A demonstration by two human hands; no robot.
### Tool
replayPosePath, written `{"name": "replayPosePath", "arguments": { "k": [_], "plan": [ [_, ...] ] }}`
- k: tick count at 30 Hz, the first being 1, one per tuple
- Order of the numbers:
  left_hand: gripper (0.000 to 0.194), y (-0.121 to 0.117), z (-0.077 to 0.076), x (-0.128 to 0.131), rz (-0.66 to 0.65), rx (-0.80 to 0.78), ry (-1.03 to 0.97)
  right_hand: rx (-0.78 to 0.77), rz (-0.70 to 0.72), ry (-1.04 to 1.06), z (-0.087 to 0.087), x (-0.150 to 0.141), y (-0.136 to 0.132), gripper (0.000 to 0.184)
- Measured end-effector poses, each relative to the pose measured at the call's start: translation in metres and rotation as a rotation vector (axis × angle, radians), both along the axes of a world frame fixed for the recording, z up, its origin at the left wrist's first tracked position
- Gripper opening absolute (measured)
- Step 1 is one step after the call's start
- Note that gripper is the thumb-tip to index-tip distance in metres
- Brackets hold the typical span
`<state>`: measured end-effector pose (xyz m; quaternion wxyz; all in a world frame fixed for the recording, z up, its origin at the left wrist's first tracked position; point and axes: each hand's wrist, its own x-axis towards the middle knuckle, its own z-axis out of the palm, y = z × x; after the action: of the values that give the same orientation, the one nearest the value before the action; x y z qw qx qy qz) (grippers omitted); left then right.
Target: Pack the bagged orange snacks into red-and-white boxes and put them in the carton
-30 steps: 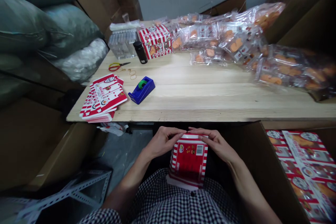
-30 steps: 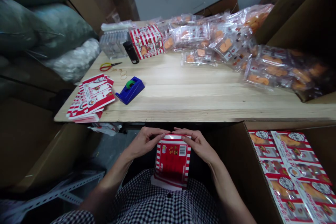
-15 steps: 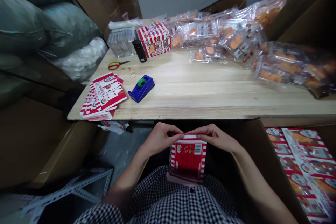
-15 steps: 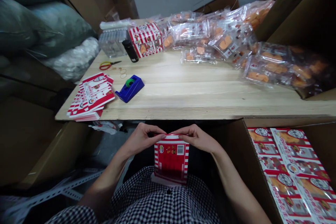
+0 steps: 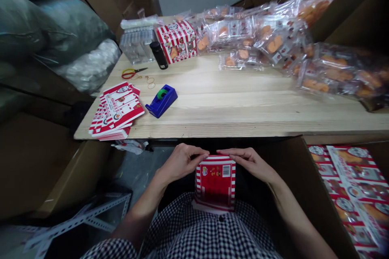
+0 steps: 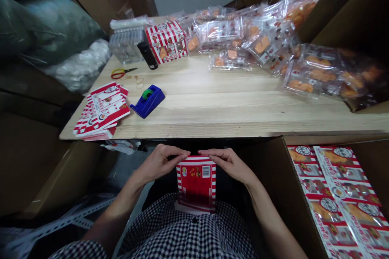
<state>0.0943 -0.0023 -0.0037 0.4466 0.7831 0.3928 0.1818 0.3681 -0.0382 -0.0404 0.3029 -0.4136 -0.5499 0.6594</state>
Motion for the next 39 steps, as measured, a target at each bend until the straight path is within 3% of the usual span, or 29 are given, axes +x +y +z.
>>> {"name": "replayPosePath", "arguments": {
  "k": [6, 12, 17, 23, 30, 36, 39],
  "plan": [
    [0.039, -0.023, -0.006, -0.007, -0.017, 0.077, -0.094, 0.158, -0.055, -0.099, 0.002, 0.001, -0.021, 0.033],
    [0.034, -0.044, -0.016, -0.003, 0.026, 0.112, -0.249, 0.134, -0.164, -0.011, 0.003, -0.013, -0.034, 0.022],
    [0.034, -0.049, -0.016, -0.003, 0.078, 0.146, -0.333, -0.069, -0.205, 0.101, 0.011, -0.034, -0.033, 0.034],
    [0.038, -0.053, -0.016, -0.006, 0.054, 0.188, -0.287, -0.308, -0.331, 0.043, 0.016, -0.037, -0.037, 0.037],
    [0.041, -0.054, -0.004, -0.004, -0.001, 0.215, -0.294, -0.688, -0.312, 0.378, 0.024, -0.025, -0.038, 0.038],
    [0.041, -0.062, 0.003, -0.006, -0.008, 0.217, -0.322, -0.761, -0.342, 0.447, 0.033, -0.024, -0.050, 0.041],
    [0.042, -0.064, 0.006, -0.005, -0.028, 0.205, -0.327, -0.786, -0.415, 0.481, 0.032, -0.025, -0.056, 0.033]
  ]
}}
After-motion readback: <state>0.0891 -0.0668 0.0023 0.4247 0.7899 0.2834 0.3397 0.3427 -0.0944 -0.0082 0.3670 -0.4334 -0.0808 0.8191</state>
